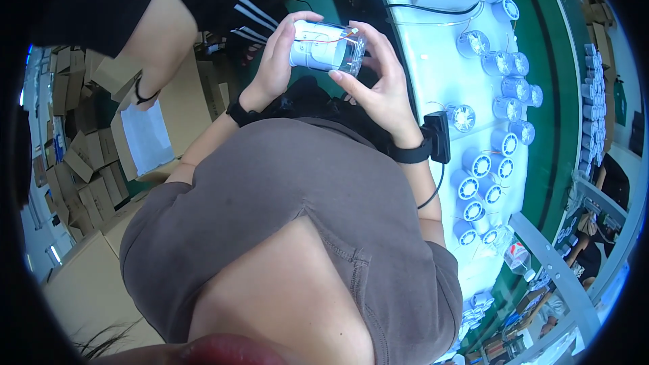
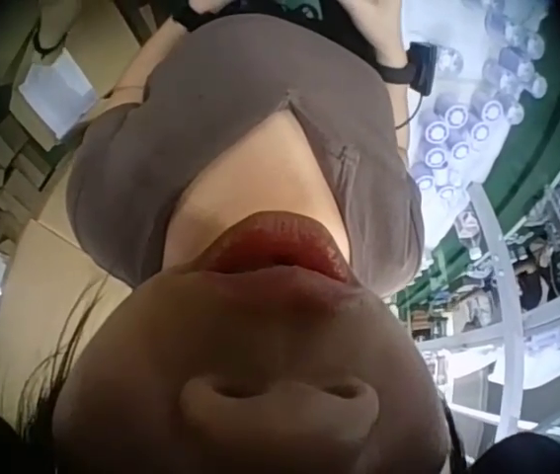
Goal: The person assembles a fan by fitting a motor into a plastic housing, sets it on the table, and then wipes the exterior of the assembled fans with a cloth.
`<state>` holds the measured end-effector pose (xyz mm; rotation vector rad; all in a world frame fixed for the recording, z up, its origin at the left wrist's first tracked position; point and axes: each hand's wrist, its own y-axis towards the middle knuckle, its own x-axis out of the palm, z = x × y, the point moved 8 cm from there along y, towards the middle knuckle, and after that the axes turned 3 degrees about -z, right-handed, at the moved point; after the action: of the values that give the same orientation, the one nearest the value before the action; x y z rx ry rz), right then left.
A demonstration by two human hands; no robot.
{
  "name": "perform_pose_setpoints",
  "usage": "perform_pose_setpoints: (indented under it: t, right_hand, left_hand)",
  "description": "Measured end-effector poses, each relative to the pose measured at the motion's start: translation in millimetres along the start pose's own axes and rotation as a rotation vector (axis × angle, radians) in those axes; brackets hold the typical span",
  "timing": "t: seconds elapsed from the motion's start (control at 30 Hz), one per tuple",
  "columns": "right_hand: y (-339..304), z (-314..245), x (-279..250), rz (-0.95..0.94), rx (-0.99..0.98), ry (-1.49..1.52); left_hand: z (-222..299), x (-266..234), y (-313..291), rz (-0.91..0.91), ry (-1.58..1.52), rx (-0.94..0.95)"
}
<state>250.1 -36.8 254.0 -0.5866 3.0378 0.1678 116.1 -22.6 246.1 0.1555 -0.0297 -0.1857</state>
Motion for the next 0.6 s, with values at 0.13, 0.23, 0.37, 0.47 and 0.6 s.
perform_pose_setpoints:
  t: [0.13,0.23,0.37,0.47,0.6]
  right_hand:
    - [0.9,-17.0,2.1,-0.04,-0.105,-0.17]
    - [1.2,-19.7,7.0,-0.009,-0.091,-0.081]
    - [1.9,-25.0,7.2,0.018,-0.106,-0.027]
    - [2.1,-28.7,6.3,0.023,-0.108,-0.026]
    - [2.2,-28.8,4.1,0.025,-0.113,-0.07]
  left_hand:
    - [24.0,4.7,5.0,-0.049,0.063,0.212]
    - [33.1,6.7,6.0,-0.049,0.101,0.259]
    - [36.4,7.9,6.9,-0.078,0.214,0.246]
    - [37.3,9.6,7.4,-0.086,0.252,0.227]
    - [40.8,10.2,8.0,-0.087,0.238,0.214]
